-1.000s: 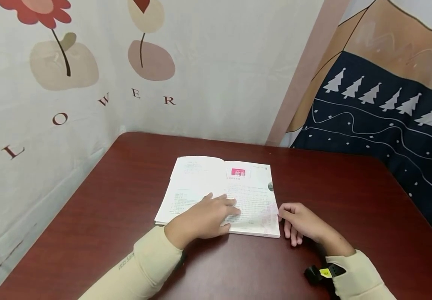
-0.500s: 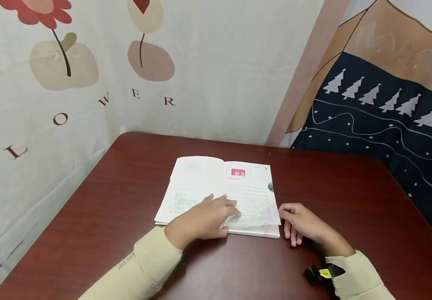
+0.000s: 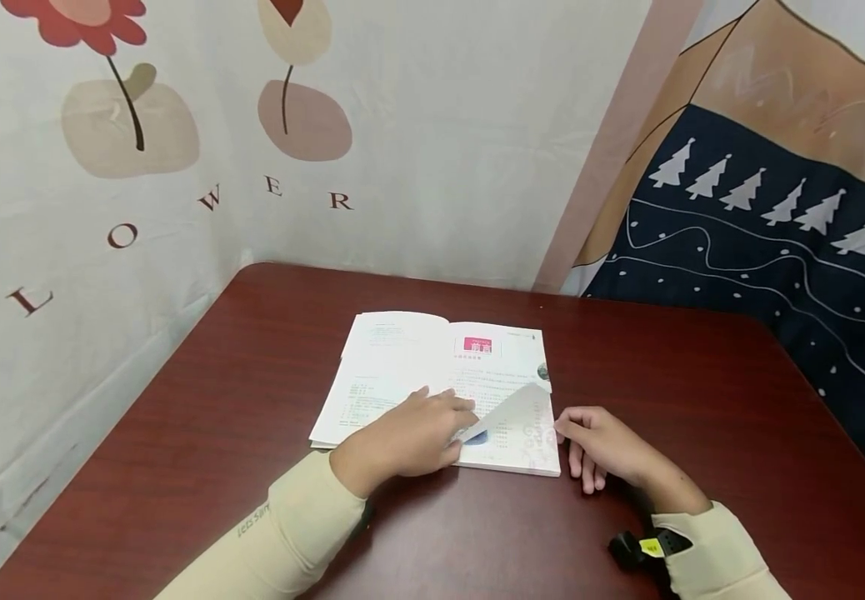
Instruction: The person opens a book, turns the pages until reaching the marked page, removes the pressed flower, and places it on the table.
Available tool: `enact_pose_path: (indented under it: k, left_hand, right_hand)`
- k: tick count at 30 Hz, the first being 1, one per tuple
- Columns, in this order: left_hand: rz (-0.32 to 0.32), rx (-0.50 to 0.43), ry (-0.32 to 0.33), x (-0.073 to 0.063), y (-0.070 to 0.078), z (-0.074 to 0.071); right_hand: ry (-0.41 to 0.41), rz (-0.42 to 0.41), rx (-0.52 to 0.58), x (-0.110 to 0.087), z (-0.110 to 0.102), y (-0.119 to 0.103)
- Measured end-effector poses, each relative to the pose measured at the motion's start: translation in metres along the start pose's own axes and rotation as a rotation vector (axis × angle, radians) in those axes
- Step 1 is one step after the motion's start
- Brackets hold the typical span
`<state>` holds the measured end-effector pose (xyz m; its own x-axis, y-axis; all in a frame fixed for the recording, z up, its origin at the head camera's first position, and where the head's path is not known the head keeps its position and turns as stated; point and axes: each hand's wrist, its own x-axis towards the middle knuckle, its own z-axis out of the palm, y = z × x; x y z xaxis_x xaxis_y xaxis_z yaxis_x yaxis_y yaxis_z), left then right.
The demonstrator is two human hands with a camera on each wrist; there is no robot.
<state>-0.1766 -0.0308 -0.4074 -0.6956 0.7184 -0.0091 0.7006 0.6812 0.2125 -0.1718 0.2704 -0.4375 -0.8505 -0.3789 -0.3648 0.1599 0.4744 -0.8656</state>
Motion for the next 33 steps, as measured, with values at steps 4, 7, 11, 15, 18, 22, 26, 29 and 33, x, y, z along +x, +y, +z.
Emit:
enact_pose_path:
  k: [4,7,11,15,18,22,26,29,33]
  left_hand:
    - [0.005,0.034,0.018,0.0010,-0.0001,-0.0006]
    - [-0.006,0.033,0.010,0.0008,0.0001,-0.0004]
    - [-0.020,0.024,-0.012,-0.0002,0.0003,-0.0001]
    - [-0.029,0.025,0.007,-0.0001,-0.0006,-0.0020]
    - [-0.040,0.018,0.037,-0.0003,-0.0022,-0.0031]
    - [-0.024,0.005,0.089,-0.0023,-0.0045,-0.0028]
    - [0.013,0.008,0.155,-0.0025,-0.0060,-0.0024]
    - [0.023,0.012,0.177,-0.0009,-0.0062,-0.0020]
    - [0.026,0.053,0.154,0.0018,-0.0049,-0.0019]
  right_hand:
    - [0.014,-0.015,-0.001,0.0005,-0.0009,-0.0015]
    - [0.009,-0.014,0.009,0.0004,-0.0004,-0.0021]
    - [-0.008,-0.001,0.013,-0.0001,0.0004,-0.0008]
    - [0.008,-0.010,0.005,0.0007,-0.0010,-0.0009]
    - [0.011,-0.012,0.005,0.0014,-0.0015,-0.0014]
    - [-0.008,0.001,0.009,0.0014,-0.0004,-0.0010]
    - [0.005,0.000,0.004,0.0012,-0.0003,-0.0013]
    - [0.011,-0.002,0.003,0.0010,-0.0009,-0.0013]
    - [0.004,0.000,0.005,0.0002,-0.0005,0.0001]
